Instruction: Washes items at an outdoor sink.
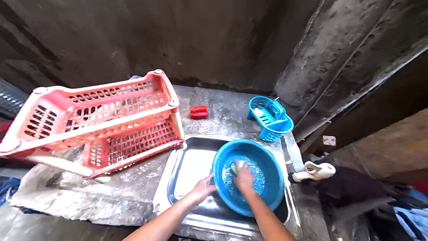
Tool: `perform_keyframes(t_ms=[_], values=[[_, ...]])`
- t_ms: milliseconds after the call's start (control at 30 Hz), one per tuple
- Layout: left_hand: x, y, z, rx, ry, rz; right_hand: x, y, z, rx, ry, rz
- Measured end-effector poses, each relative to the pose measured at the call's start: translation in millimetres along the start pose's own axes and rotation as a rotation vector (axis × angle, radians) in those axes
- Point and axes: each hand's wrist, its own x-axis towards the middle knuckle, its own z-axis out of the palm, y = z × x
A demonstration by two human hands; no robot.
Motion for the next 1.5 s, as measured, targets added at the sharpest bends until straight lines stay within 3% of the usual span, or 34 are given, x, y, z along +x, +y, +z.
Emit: perform_keyframes(t_ms=[67, 100, 233, 367, 467, 567, 667, 833, 900, 967, 1033, 1100, 1167, 1233, 1300, 1400, 1500], values=[[1.5, -0.3, -0.4, -0.017, 0.020, 0.001, 4.7, -11.9, 0.1, -0.124, -0.148, -0.283], [1.6, -1.1, -0.7, -0.017, 0.018, -0.007, 12.0, -12.9, -4.2, -0.132, -0.173, -0.326], [-0.1, -1.5, 6.3, -0.017, -0.038, -0.020, 33.8, -28.1, -12.3, -0.028, -0.052, 0.050], [0.7, -1.5, -1.8, -0.016, -0.038, -0.018, 7.9, -27.8, -0.2, -0.125, -0.230, -0.191], [-0.3, 2.5, -6.8, 0.091, 0.020, 0.012, -4.8, 5.5, -6.7, -0.086, -0.153, -0.114], [-0.1, 19.2, -1.4, 0.327, 0.126, 0.166, -8.5, 29.2, -17.4, 0.255, -0.075, 0.111], [12.9, 35.4, 20.8, 0.330, 0.027, 0.292, -14.2, 43.1, -20.7, 0.821, 0.011, 0.210], [46.3, 34.2, 45.7, 0.154, -0.034, 0.153, -28.9, 22.8, -34.3, 1.056, 0.115, 0.260], [49.7, 36.3, 50.1, 0.019, -0.096, 0.086, -40.2, 5.1, -50.3, 1.135, -0.009, 0.223], [57.6, 32.4, 49.2, -0.112, -0.005, 0.001, -45.6, -4.9, -61.2, 1.164, -0.116, 0.139], [64.5, 30.8, 42.2, -0.158, 0.138, -0.007, -34.1, 0.3, -59.8, 1.018, -0.063, 0.083], [62.3, 38.1, 35.5, -0.096, 0.171, 0.036, -20.0, 9.6, -51.3, 0.556, -0.048, -0.006], [55.2, 45.7, 32.7, -0.058, 0.176, 0.075, -18.0, 8.3, -30.3, 0.193, -0.181, -0.187], [49.9, 53.5, 29.4, -0.105, 0.167, 0.068, -17.5, 5.7, -5.0, -0.003, -0.259, -0.403], [45.1, 59.5, 24.3, -0.201, 0.152, 0.055, -6.4, 8.1, 6.2, -0.079, -0.219, -0.484], [41.1, 60.2, 20.7, -0.315, 0.122, 0.064, 14.7, 25.3, -7.8, -0.045, -0.090, -0.244], [42.8, 59.2, 26.8, -0.331, 0.120, 0.090, 23.9, 50.2, -32.2, 0.372, 0.001, 0.096]])
